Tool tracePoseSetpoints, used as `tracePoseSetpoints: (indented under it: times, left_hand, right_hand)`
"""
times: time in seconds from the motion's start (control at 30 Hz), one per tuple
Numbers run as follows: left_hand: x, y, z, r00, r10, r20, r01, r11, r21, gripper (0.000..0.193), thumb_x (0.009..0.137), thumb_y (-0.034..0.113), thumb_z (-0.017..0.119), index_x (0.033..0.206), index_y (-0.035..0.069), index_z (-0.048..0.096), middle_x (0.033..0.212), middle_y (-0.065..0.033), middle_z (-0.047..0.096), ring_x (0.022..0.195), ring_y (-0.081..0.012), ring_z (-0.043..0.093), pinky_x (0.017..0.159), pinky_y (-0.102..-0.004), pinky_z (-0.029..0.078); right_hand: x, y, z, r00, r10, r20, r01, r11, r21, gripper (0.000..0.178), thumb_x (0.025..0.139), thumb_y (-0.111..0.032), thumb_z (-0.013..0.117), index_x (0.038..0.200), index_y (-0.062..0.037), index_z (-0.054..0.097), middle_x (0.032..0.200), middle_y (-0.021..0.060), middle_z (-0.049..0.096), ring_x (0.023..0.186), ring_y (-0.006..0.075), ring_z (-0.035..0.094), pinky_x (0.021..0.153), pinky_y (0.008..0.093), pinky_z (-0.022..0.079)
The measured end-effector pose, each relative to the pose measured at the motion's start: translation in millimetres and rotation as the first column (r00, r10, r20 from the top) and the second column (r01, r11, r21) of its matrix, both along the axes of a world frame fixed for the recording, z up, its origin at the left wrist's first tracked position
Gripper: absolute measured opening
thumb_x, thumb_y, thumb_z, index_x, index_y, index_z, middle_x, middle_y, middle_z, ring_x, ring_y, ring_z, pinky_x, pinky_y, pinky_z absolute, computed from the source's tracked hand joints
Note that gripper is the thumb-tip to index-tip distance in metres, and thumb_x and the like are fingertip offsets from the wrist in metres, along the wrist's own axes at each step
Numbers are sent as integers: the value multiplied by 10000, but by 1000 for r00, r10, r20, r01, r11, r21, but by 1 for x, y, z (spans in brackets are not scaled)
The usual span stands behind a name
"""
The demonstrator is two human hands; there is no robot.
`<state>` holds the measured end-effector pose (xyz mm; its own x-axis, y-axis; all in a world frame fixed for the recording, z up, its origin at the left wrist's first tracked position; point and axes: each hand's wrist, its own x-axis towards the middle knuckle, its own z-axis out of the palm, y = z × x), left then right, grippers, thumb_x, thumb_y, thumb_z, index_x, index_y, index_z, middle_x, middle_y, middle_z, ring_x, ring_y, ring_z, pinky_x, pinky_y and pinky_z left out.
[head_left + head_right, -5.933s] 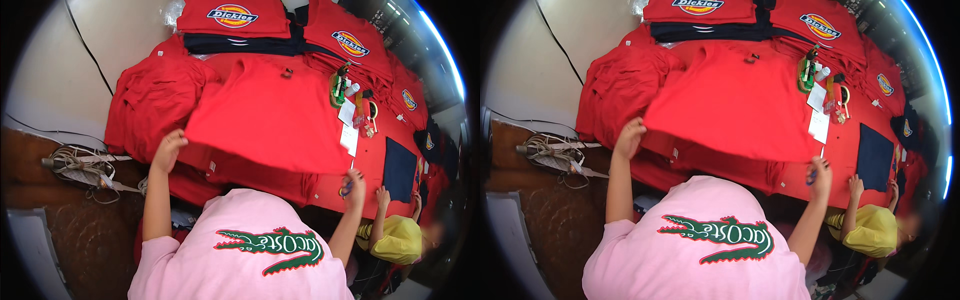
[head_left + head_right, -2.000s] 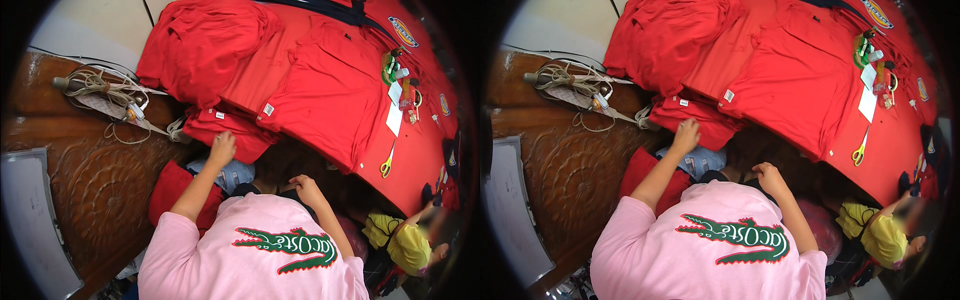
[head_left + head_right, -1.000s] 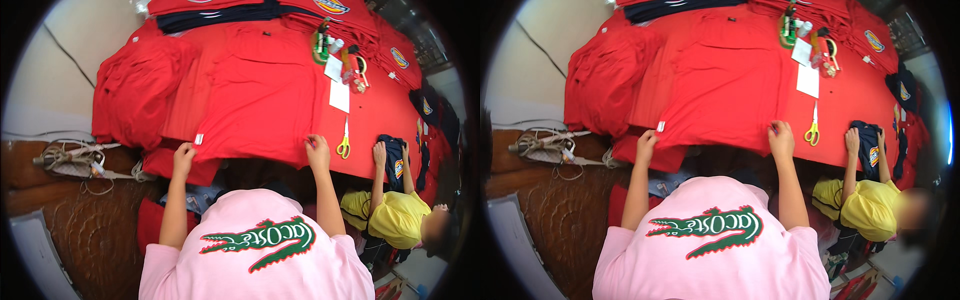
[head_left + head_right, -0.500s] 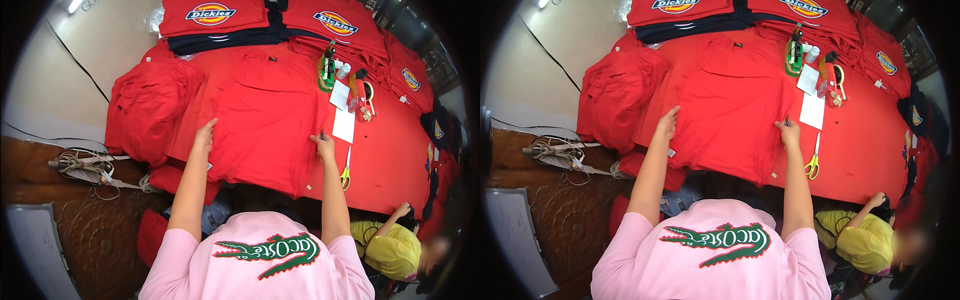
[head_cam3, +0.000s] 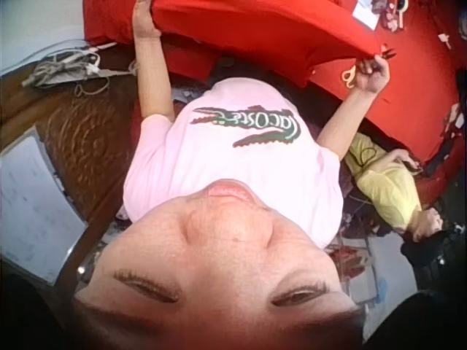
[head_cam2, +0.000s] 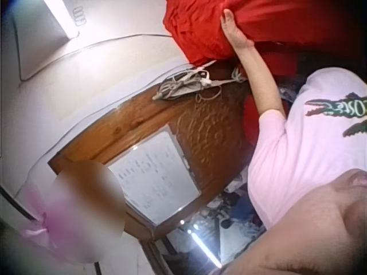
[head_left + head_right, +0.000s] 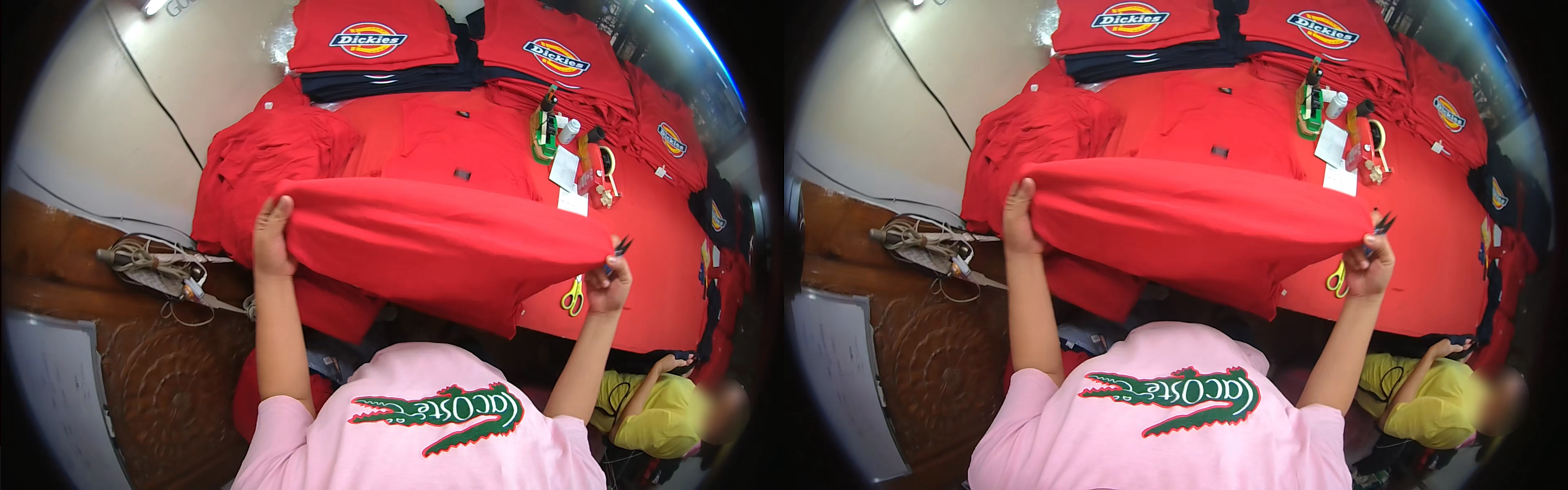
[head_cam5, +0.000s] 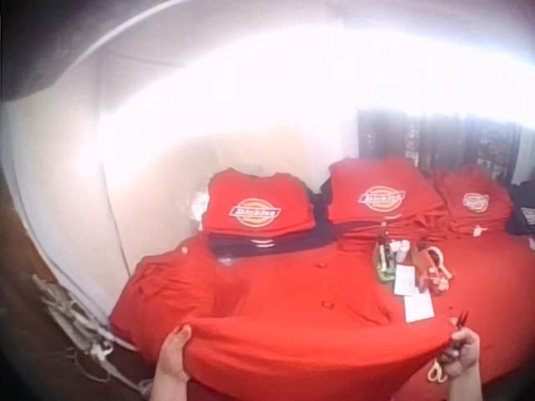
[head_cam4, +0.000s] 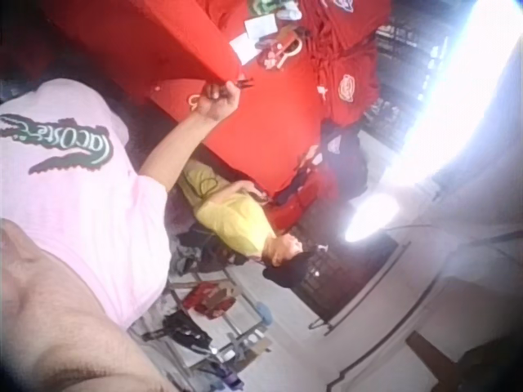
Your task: The person picks up red t-shirts from a stack, removes loose threads around the necklines and seams using a thread clipper, and folds the shirts on a work table.
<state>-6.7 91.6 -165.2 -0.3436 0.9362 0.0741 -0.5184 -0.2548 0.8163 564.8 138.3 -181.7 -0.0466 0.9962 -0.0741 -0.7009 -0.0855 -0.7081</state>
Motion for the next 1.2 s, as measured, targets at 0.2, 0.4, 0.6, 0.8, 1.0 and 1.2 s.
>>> tracePoseSetpoints:
  times: [0.2,0.4,0.6,0.8,1.0,1.2]
  left_hand:
    - [-33,-47,82,728,437,-528,-141,849,509,228,994,110,677,1205,51,741,1299,-161,688,1197,-274,652,1055,-418,504]
    - [-63,-138,92,955,-137,-263,253,839,482,229,1011,130,639,1179,-7,712,1025,-206,726,955,-315,713,911,-488,549]
    - [-76,-148,119,766,-283,-577,561,731,387,184,1004,43,573,1121,-5,706,1215,-274,655,1138,-370,649,998,-478,506]
    - [-84,-157,94,586,-88,-806,206,978,43,190,1000,139,681,1114,-4,733,1320,-114,668,1246,-197,599,1062,-327,456]
    - [-117,-183,74,701,124,-702,-178,984,-4,197,992,189,709,1069,15,762,979,-15,745,910,-72,632,881,-268,503]
    - [-133,-198,68,839,167,-518,-229,972,-59,199,1000,197,710,1074,24,772,945,18,740,904,-45,614,872,-242,492]
  right_hand:
    - [-83,25,69,981,-181,74,148,935,323,224,956,60,525,1133,-75,549,910,31,593,600,73,491,494,206,407]
    - [-181,44,74,927,-364,87,329,904,273,286,943,77,465,1171,-39,591,1079,72,633,870,167,637,760,265,540]
    - [-341,6,87,868,292,401,-469,746,473,340,804,26,452,1089,-38,628,1063,12,576,903,107,531,798,223,411]
    - [-465,-74,119,476,338,812,-859,378,346,302,904,44,506,1171,-21,632,1088,27,613,900,101,571,780,246,464]
    - [-482,-110,96,429,-291,855,-869,126,479,238,913,-102,689,1150,-118,673,1244,114,639,913,263,724,772,380,569]
    - [-501,-102,55,178,-70,982,-911,366,191,482,835,-69,780,1258,-155,564,1025,107,686,961,327,699,815,411,548]
